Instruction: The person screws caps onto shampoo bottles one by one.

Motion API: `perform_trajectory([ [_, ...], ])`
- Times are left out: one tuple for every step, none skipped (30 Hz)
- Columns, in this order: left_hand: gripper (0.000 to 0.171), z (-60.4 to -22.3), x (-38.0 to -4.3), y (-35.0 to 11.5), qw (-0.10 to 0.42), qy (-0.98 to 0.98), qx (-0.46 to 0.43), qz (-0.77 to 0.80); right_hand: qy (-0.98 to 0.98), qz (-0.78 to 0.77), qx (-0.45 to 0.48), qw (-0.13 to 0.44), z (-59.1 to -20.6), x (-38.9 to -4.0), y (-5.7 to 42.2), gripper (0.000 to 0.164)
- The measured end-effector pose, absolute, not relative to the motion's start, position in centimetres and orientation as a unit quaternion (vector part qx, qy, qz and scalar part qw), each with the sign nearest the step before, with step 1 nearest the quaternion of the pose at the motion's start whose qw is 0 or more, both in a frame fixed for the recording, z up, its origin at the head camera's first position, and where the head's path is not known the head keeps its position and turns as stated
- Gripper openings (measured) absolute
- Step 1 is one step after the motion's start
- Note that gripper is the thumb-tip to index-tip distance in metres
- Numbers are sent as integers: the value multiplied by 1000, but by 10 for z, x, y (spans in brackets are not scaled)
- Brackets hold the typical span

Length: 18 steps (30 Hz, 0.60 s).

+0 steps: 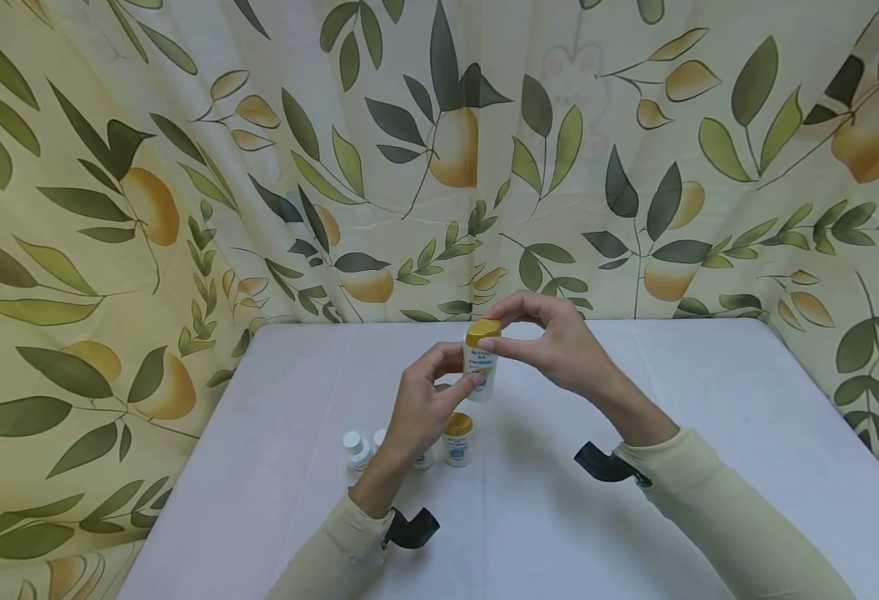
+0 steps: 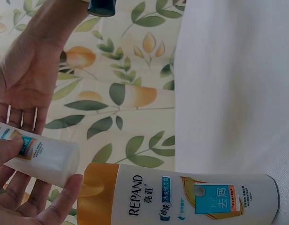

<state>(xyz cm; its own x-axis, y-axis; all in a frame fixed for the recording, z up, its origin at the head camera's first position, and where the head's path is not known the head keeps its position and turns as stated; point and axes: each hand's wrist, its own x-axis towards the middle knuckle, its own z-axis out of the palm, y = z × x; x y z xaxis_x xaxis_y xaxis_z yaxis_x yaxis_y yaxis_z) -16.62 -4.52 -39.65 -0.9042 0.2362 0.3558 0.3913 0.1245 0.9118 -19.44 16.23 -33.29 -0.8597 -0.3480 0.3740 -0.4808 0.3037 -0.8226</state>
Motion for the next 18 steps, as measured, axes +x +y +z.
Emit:
perform_trajectory([
  [35, -397, -166, -45, 63, -748, -209, -627, -805, 532, 255, 64, -333, -194, 162, 25],
  [34, -397, -166, -45, 63, -748, -209, -627, -805, 533, 253, 65, -333, -194, 161, 25],
  [34, -397, -166, -44, 64, -748, -208, -627, -805, 533, 251, 65, -333, -194, 161, 26],
  [33, -397, -167, -45, 64, -749, -206, -627, -806, 532, 251, 65, -333, -194, 161, 27],
  [32, -398, -167, -45, 65, -750, -205, -626, -807, 531, 251, 62, -333, -194, 160, 27],
  [32, -398, -167, -45, 65, -750, -206, -626, -807, 530, 253, 58, -333, -194, 160, 27],
  [32, -397, -167, -45, 65, -750, -206, -626, -808, 528, 256, 53, -333, -194, 161, 27],
  [31, -397, -167, -45, 64, -750, -206, -626, -807, 527, 261, 49, -333, -194, 161, 27],
  [31, -396, -167, -45, 63, -749, -207, -626, -806, 527, 265, 47, -333, -194, 161, 27],
  [31, -396, -167, -45, 63, -749, -209, -626, -805, 527, 268, 45, -333, -194, 161, 26],
  [31, -396, -167, -45, 63, -748, -210, -626, -804, 528, 271, 45, -333, -194, 160, 25],
  [31, -396, -167, -45, 63, -748, -211, -627, -802, 529, 274, 46, -333, -194, 160, 24],
  [30, -395, -167, -44, 64, -748, -211, -627, -800, 530, 275, 51, -334, -193, 159, 24],
  [30, -395, -166, -44, 65, -748, -210, -627, -799, 532, 273, 55, -334, -193, 158, 23],
  [29, -395, -166, -43, 67, -748, -210, -626, -799, 533, 271, 61, -334, -192, 158, 22],
  [29, -395, -166, -42, 70, -749, -208, -625, -799, 534, 268, 66, -334, -192, 157, 21],
  [29, -395, -165, -42, 73, -750, -207, -624, -799, 535, 265, 70, -335, -192, 157, 21],
  [29, -395, -165, -41, 75, -752, -206, -622, -799, 536, 262, 74, -335, -192, 157, 20],
])
